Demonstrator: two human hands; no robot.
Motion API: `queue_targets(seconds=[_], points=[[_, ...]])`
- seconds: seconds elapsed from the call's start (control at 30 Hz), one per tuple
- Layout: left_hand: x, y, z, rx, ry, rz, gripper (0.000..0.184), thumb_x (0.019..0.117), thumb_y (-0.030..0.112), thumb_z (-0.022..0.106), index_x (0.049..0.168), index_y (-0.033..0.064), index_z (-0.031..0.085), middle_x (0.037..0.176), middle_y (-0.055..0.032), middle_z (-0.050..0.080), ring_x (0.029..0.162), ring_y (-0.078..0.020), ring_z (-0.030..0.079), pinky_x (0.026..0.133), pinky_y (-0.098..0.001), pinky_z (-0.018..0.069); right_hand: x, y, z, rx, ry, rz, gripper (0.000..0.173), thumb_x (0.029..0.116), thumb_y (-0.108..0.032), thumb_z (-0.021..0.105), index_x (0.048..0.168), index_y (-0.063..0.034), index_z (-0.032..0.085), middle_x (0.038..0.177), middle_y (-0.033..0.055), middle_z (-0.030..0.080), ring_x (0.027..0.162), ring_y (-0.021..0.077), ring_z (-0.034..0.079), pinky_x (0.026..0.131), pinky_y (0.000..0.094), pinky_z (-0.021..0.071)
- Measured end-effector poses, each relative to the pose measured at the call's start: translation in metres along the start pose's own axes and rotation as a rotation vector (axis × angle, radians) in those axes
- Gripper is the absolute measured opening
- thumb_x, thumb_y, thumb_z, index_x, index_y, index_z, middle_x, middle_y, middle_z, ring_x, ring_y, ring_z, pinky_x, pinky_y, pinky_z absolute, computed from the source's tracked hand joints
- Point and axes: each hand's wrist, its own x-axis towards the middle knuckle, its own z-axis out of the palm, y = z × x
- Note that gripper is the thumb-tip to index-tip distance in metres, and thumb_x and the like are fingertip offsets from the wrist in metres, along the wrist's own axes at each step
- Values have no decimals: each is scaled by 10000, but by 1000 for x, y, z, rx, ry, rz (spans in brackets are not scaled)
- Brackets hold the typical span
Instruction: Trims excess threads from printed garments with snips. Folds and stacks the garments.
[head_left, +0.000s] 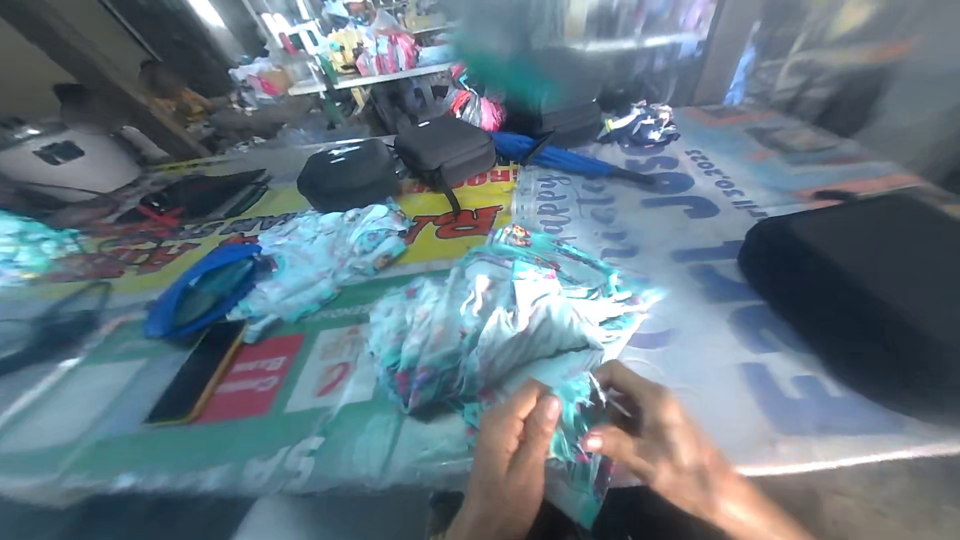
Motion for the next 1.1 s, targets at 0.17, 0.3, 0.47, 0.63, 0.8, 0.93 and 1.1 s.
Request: queue_targets(seconds=[0.17,0.3,0.47,0.63,0.8,0.93,1.1], points=[[-10,-8,1,-47,160,35,169,1021,196,563,936,95,669,887,74,650,816,59,608,701,-113,515,0,1,2,332,-6,32,100,912,-123,729,927,-157,636,907,-102,630,677,-76,561,549,88,481],[-12,-1,0,-18,238,246,168,974,282,661,841,194,611,1206,79,657,1182,-60,606,973,-219,522,-8,-6,-5,214,87,-57,209,859,3,659,1019,-119,604,961,-59,657,776,-53,605,647,97,516],[-27,1,-14,44,-76,463,146,1018,189,613,889,135,570,1008,2,711,1051,-118,678,1087,-390,469,-24,-5,-25,-554,66,-308,249,943,-254,651,1126,-102,579,949,43,650,719,22,599,615,134,505],[-48,-23,-15,524,-206,349,139,1007,270,620,975,135,630,944,-17,705,948,-116,674,993,-309,488,-48,-7,-15,-718,-137,-296,103,992,-125,565,1054,-86,638,952,95,705,715,184,686,555,310,556],[-44,-15,5,720,-145,287,266,986,375,632,1191,224,709,996,-22,708,901,-151,666,841,-346,499,-46,-15,-25,-541,-156,-151,192,954,-164,649,1121,-69,647,891,56,719,711,110,673,615,255,556],[-50,-22,17,797,-76,475,135,1006,244,593,1030,242,725,943,1,683,815,-150,612,822,-347,437,-32,-27,-10,30,-53,-74,227,1087,-230,507,1072,-34,621,894,12,675,693,-40,586,606,116,498],[-67,-22,12,858,-63,628,176,1021,190,540,1006,212,714,1005,36,715,900,-128,606,980,-363,350,-21,1,11,55,-155,74,233,1077,-216,499,1016,-58,659,798,-26,661,573,-34,553,511,128,473]])
